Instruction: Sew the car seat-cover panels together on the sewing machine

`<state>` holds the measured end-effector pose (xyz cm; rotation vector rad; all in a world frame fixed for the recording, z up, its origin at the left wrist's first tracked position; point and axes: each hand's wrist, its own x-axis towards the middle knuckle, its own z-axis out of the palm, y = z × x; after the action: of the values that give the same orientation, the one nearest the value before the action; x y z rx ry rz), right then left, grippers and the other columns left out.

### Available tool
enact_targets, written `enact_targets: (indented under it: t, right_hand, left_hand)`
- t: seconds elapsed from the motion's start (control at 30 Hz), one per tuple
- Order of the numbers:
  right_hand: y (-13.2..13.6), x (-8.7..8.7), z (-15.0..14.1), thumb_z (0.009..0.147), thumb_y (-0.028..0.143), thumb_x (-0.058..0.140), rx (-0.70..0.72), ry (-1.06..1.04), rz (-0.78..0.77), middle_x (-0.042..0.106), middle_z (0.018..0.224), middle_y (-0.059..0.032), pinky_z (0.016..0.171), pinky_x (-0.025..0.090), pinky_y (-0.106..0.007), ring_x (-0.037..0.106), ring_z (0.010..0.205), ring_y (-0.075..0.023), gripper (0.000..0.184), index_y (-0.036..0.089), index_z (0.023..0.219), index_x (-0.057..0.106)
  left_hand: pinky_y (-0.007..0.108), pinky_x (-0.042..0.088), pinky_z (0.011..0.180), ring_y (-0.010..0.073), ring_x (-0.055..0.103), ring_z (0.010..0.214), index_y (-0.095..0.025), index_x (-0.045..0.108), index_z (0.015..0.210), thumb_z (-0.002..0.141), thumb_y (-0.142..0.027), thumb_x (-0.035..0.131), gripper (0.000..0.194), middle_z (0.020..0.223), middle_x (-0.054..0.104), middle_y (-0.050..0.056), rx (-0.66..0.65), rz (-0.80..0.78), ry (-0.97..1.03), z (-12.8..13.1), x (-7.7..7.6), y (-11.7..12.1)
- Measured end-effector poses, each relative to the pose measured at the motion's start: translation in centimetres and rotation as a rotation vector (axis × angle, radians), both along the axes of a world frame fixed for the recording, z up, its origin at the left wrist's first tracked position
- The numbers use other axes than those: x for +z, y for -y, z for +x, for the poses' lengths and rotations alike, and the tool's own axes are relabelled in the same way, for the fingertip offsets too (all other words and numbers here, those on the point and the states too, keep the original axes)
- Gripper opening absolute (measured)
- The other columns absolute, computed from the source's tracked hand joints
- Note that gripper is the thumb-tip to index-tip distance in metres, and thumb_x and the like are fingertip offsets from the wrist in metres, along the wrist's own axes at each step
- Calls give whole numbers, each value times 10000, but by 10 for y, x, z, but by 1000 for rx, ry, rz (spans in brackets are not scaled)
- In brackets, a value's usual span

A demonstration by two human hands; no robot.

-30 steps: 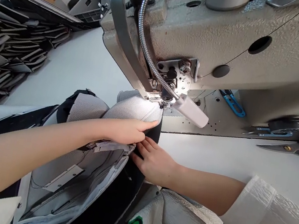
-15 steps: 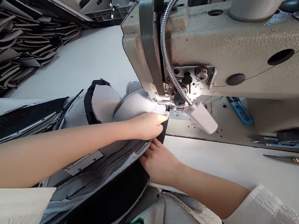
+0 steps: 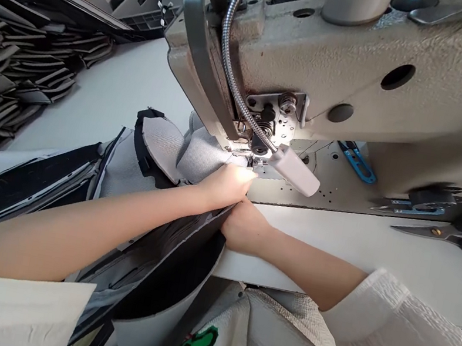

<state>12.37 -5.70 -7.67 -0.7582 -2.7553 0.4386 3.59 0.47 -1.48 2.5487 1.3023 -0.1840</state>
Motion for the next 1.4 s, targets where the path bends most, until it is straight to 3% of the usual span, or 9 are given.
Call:
enact_targets:
  t: [0.13, 0.27, 0.4, 0.53, 0.67, 0.8, 0.97, 1.17, 1.4]
  right_hand:
    - [12, 8, 13, 690, 196, 546, 13, -18, 53, 659, 798, -107, 904, 357, -425, 560, 866, -260, 184, 126, 810, 668]
    - [59, 5, 23, 744, 395, 590, 124, -72, 171, 564, 1199, -199, 1043, 258, -493, 457, 1179, -337, 569, 78, 1212, 534]
    - [99, -7, -6, 859, 288, 534, 65, -7, 284, 504, 1297, -215, 1059, 252, -536, 470, 1209, -304, 443, 138, 1274, 488]
    - [104, 1, -43, 927, 210, 411, -4, -68, 251, 598, 1152, -214, 1006, 345, -536, 570, 1078, -256, 369, 144, 1283, 477]
    - [98, 15, -33, 925, 163, 390, 96, -174, 228, 632, 1092, -175, 946, 436, -420, 598, 1012, -218, 307, 109, 1178, 556]
    - [93, 15, -3, 893, 250, 502, -38, -97, 258, 548, 1257, -202, 1021, 376, -458, 503, 1178, -277, 403, 66, 1251, 506]
    - [89, 9, 2, 892, 267, 491, -145, 15, 308, 520, 1279, -233, 992, 399, -506, 495, 1180, -355, 443, 36, 1271, 502]
    - [85, 7, 0, 927, 155, 373, -141, -32, 339, 563, 1237, -190, 991, 425, -458, 527, 1155, -302, 351, 68, 1223, 539]
    - [83, 7, 1, 912, 115, 349, -200, -41, 317, 546, 1204, -278, 1027, 401, -431, 530, 1156, -284, 341, -18, 1177, 517]
  left_hand:
    - [330, 483, 834, 207, 624, 899, -172, 606, 1127, 866, -192, 377, 348, 953, 677, 65, 75, 50, 35, -3, 14, 22]
    - [335, 427, 991, 230, 463, 1235, -180, 179, 1456, 868, -313, 476, 673, 1395, 426, 120, 88, -17, 99, -33, 41, 83]
    - [326, 351, 1078, 204, 255, 1379, -200, -26, 1479, 862, -209, 444, 776, 1525, 185, 93, 94, -124, 65, -65, 42, 123]
    - [272, 381, 1050, 132, 434, 1269, -265, 229, 1453, 801, -24, 301, 699, 1400, 447, 1, 160, -133, 98, -71, 26, 107]
    - [259, 489, 889, 151, 606, 1022, -236, 331, 1418, 764, -5, 310, 694, 1157, 624, 37, 157, -2, -39, -65, 12, 91]
    - [293, 515, 720, 208, 661, 838, -167, 279, 1428, 855, -147, 334, 575, 983, 674, 86, 161, 94, -252, -61, 9, 94]
    - [342, 500, 676, 263, 654, 763, -135, 522, 1132, 874, -422, 439, 395, 794, 665, 99, 271, 223, -271, -58, 20, 85]
    - [419, 431, 950, 276, 496, 1163, -144, 615, 826, 890, -124, 369, 256, 1284, 516, 160, -140, 390, -86, -63, 15, 90]
    - [296, 488, 907, 181, 558, 1042, -137, 600, 790, 788, 4, 439, 214, 1118, 635, 97, -238, 71, 11, -57, 11, 81]
